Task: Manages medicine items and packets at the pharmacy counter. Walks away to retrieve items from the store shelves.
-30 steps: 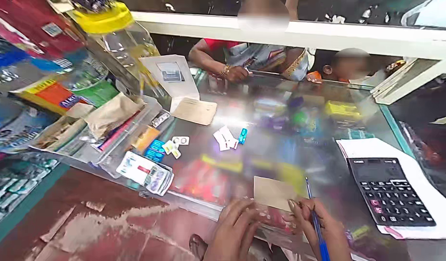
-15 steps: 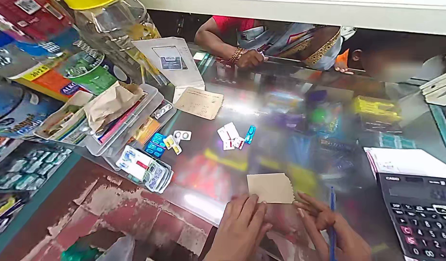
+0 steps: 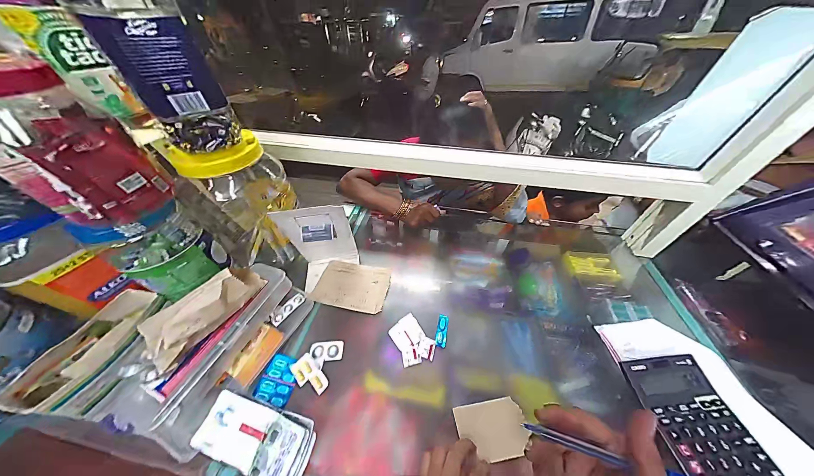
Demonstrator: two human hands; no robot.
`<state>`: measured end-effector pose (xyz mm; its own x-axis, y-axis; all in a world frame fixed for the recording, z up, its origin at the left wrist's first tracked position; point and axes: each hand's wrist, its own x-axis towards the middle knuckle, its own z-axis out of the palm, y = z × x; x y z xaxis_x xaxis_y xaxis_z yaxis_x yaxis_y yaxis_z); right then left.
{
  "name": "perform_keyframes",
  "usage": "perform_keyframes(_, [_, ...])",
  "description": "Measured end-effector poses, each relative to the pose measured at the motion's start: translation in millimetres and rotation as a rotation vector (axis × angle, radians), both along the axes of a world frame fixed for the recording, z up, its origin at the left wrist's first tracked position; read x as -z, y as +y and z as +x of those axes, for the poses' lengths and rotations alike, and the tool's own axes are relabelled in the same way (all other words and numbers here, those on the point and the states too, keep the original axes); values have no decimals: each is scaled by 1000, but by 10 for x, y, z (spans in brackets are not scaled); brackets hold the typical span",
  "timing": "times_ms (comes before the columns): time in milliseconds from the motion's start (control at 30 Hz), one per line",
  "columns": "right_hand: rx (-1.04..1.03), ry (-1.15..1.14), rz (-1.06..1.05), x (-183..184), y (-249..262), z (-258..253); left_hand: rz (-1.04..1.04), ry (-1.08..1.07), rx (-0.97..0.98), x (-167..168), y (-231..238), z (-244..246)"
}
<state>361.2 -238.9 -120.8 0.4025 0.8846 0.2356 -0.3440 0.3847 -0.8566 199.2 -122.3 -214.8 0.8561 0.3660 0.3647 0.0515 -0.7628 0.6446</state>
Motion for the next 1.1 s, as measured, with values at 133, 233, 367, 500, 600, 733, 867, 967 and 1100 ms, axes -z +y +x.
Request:
perform_keyframes(133, [38, 114, -43, -120, -123, -3, 0, -66, -17, 25, 9, 12])
perform_keyframes(233, [211, 68, -58, -44, -198, 79, 109, -43, -17, 60, -13, 16])
perform_keyframes(367, [290, -41, -186, 159, -295, 148, 201, -48, -87, 94, -72, 44])
perform_keyframes(500, [244, -193, -280, 352, -315, 145, 171, -50, -58, 34, -181, 154])
perform_keyframes(600, [302, -478, -377, 498, -333, 141, 223, -78, -21, 61, -249, 238])
perform_keyframes(733, [344, -802, -525, 640, -350, 166, 161, -19, 4, -53, -150, 252])
perform_keyframes(867, [260, -839, -475, 608, -401, 181, 113, 50, 24, -184, 158, 295])
perform_keyframes(967, [181, -900, -406, 539, -423, 203, 111, 233, 219, -298, 427, 449])
perform_keyframes(1100, [131, -913, -323, 466, -299, 261, 54, 452, 427, -488, 671, 628])
